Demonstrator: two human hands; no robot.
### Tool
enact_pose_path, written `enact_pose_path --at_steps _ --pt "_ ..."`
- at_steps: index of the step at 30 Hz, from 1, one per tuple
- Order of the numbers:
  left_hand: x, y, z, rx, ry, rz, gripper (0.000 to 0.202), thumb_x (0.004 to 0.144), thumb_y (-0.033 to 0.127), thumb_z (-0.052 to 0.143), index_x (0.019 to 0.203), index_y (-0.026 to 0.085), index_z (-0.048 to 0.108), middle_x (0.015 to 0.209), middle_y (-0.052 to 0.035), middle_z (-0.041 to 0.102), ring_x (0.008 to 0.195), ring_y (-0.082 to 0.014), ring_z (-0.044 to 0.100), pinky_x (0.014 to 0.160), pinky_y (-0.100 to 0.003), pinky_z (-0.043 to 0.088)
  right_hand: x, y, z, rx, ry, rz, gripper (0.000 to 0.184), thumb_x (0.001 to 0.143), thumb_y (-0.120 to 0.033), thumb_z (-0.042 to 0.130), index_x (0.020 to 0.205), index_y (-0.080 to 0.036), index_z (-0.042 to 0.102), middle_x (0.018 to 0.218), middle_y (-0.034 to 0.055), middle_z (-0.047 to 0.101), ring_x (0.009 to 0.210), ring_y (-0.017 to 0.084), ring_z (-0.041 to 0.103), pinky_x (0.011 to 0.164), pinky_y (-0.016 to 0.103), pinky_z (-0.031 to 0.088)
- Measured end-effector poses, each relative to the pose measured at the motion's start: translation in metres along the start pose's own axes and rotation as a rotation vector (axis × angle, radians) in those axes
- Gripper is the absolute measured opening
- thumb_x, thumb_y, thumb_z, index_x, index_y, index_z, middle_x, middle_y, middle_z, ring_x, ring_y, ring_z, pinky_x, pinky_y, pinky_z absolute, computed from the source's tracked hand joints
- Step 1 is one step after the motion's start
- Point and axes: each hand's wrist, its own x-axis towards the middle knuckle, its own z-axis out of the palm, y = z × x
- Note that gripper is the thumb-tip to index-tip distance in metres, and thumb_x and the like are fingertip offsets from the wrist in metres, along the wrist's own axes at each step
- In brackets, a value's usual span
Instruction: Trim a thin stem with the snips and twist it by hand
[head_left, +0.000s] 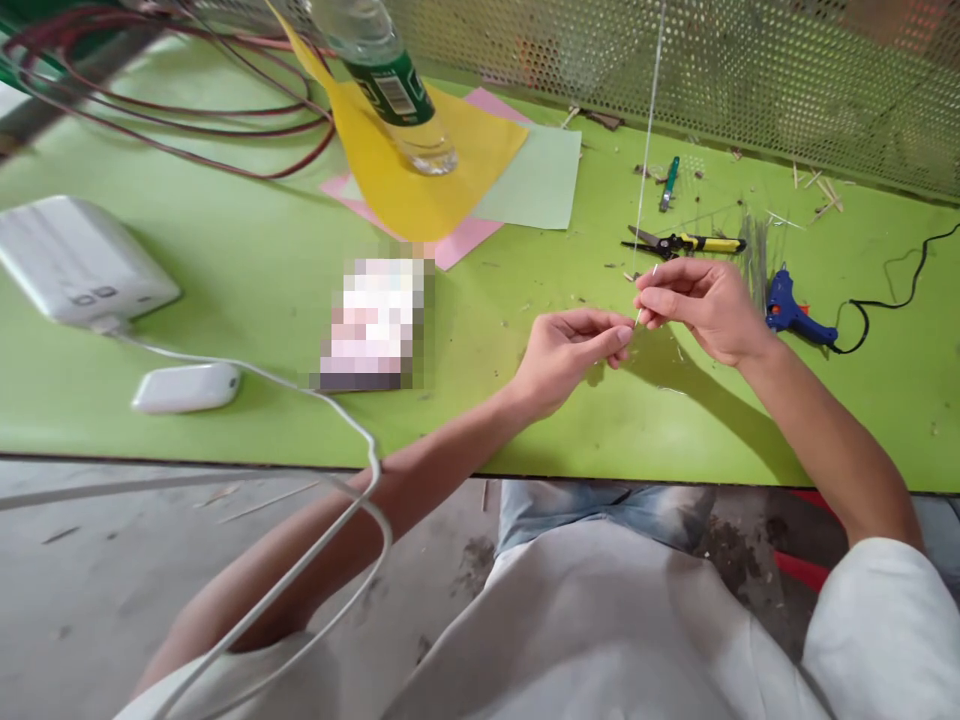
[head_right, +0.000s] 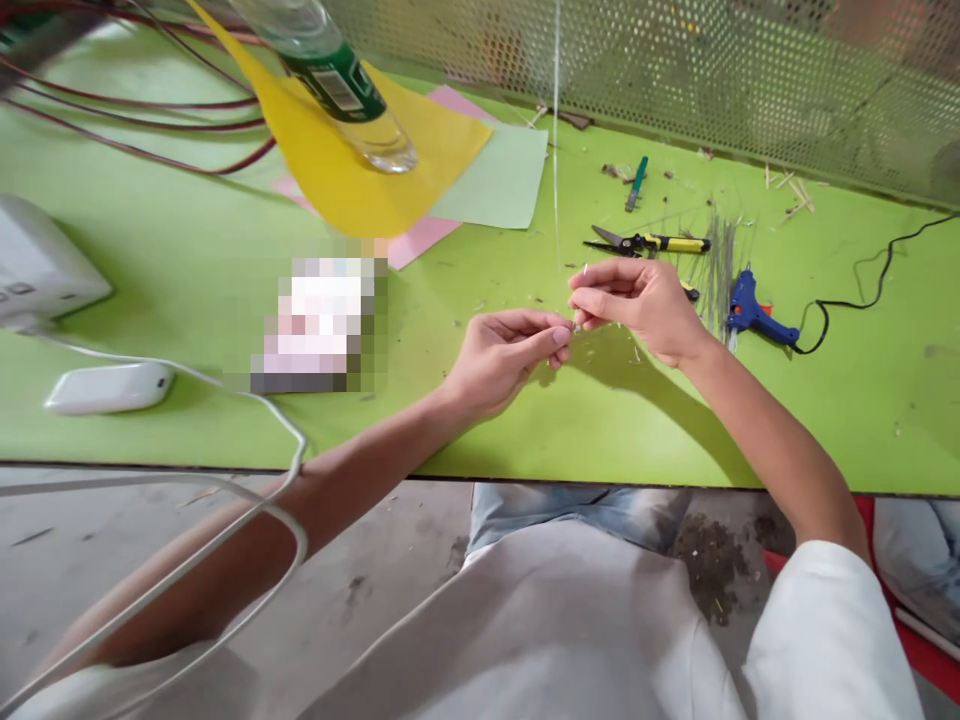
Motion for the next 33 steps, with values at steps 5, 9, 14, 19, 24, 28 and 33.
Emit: enact_pose_path --at_steps 5,9,14,19,24,28,33 --pt "-0.002 0.001 -0.001 -0.006 -0.034 -0.044 0.034 0.069 0.043 0.101 0.08 0.015 0.085 0.068 -0.0046 0.076 0.058 -0.0099 0.064 0.055 -0.021 0.05 0.0 -0.003 0.001 -0.004 0.013 0.023 0.043 0.06 -0.046 0.105 0.084 -0.018 0.083 0.072 -0.0001 0.079 0.065 0.014 0.074 0.066 0.028 0.067" --pt "-0.003 0.005 0.0 -0.015 -0.075 -0.051 0.036 0.067 0.044 0.101 0.074 0.015 0.083 0.066 -0.0049 0.074 0.057 -0.0109 0.063 0.056 -0.023 0.052 0.001 -0.006 0.001 -0.05 0.027 0.004 0.044 0.061 -0.049 0.104 0.085 -0.019 0.083 0.073 -0.0006 0.078 0.066 0.014 0.074 0.068 0.03 0.067" --pt "-0.004 0.008 0.0 -0.056 -0.109 -0.114 0.035 0.065 0.041 0.102 0.071 0.014 0.082 0.066 -0.0054 0.074 0.058 -0.012 0.066 0.055 -0.024 0.053 0.001 -0.004 0.003 -0.055 0.022 -0.013 0.043 0.063 -0.048 0.104 0.086 -0.018 0.083 0.074 0.0002 0.077 0.066 0.014 0.073 0.068 0.03 0.067" --pt "-0.003 0.009 0.0 -0.133 -0.094 -0.182 0.029 0.06 0.033 0.102 0.068 0.014 0.082 0.067 -0.0058 0.074 0.056 -0.0122 0.066 0.052 -0.024 0.051 0.002 -0.002 0.007 -0.049 0.042 0.01 0.043 0.06 -0.044 0.106 0.085 -0.017 0.083 0.074 0.0002 0.078 0.064 0.014 0.073 0.067 0.03 0.068" --pt "-0.003 0.009 0.0 -0.134 -0.085 -0.183 0.025 0.059 0.03 0.101 0.066 0.015 0.082 0.065 -0.0058 0.074 0.054 -0.0124 0.066 0.05 -0.023 0.05 0.003 -0.002 0.009 -0.053 0.049 0.036 0.045 0.058 -0.044 0.107 0.085 -0.017 0.083 0.072 0.0 0.078 0.063 0.014 0.073 0.065 0.029 0.068" --pt "-0.003 0.008 0.0 -0.112 -0.073 -0.166 0.025 0.058 0.03 0.1 0.068 0.015 0.083 0.064 -0.0056 0.074 0.054 -0.0131 0.066 0.05 -0.025 0.051 0.003 0.0 0.01 -0.031 0.037 0.058 0.044 0.057 -0.04 0.107 0.084 -0.016 0.083 0.071 0.0003 0.078 0.062 0.014 0.073 0.063 0.029 0.068" --pt "-0.002 0.005 -0.001 -0.046 -0.082 -0.122 0.023 0.063 0.033 0.097 0.07 0.015 0.083 0.06 -0.0045 0.072 0.053 -0.0131 0.065 0.053 -0.026 0.052 0.003 0.001 0.012 -0.043 0.038 0.077 0.043 0.056 -0.039 0.107 0.082 -0.015 0.082 0.07 0.0008 0.078 0.062 0.014 0.072 0.063 0.029 0.068"
